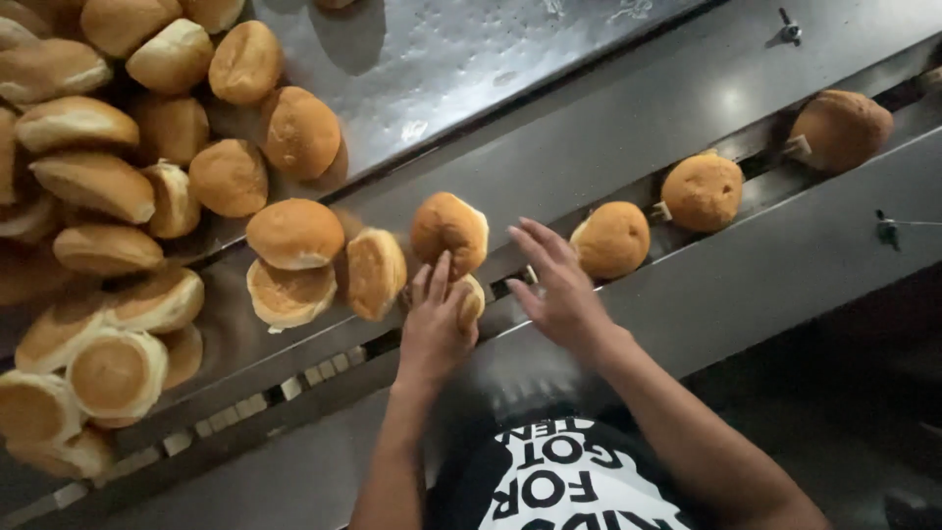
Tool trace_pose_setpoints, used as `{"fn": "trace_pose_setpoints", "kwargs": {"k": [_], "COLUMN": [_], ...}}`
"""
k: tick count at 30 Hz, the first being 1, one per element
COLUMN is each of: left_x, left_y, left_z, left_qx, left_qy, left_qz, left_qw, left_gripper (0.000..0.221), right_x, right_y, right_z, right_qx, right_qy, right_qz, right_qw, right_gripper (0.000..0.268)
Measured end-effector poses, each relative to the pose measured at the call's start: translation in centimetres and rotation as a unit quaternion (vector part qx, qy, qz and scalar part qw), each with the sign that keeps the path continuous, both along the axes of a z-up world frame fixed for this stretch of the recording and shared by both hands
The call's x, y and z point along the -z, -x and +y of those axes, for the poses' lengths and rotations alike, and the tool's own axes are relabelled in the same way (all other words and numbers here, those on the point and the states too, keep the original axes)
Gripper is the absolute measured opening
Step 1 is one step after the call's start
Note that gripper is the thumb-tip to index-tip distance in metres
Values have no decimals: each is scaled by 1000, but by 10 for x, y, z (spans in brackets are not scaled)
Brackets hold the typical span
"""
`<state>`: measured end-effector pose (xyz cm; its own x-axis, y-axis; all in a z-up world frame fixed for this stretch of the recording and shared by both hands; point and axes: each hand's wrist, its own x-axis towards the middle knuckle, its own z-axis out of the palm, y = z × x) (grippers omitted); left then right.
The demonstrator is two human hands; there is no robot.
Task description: The person arranges round bread buns on a moving conveyor belt in a food processing facility. They pick up buns from a pile on the side and place them into slots on the belt, ensuring they are evenly spaced and oriented correctly.
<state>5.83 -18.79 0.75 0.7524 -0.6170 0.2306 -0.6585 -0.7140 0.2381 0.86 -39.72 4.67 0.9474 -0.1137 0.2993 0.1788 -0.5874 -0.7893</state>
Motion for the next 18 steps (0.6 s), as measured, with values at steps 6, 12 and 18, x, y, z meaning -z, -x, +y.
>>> {"fn": "trace_pose_setpoints", "kwargs": {"k": [6,12,18], "left_x": [13,-19,-60], "left_y": [37,63,72], "left_z": [9,11,22], "left_qx": [93,84,49], "left_qy": [-80,21,94], "left_qz": [68,131,124], "left_qw": [990,988,987], "left_gripper": [69,58,59], "right_x": [53,67,95], "right_y": [-30,13,32], "right_z": [25,-4,-35], "right_qx": [-101,30,158], "right_qy": [176,137,86], "right_qz": [-57,161,232], "right_qw": [978,977,956], "right_gripper": [84,70,78]}}
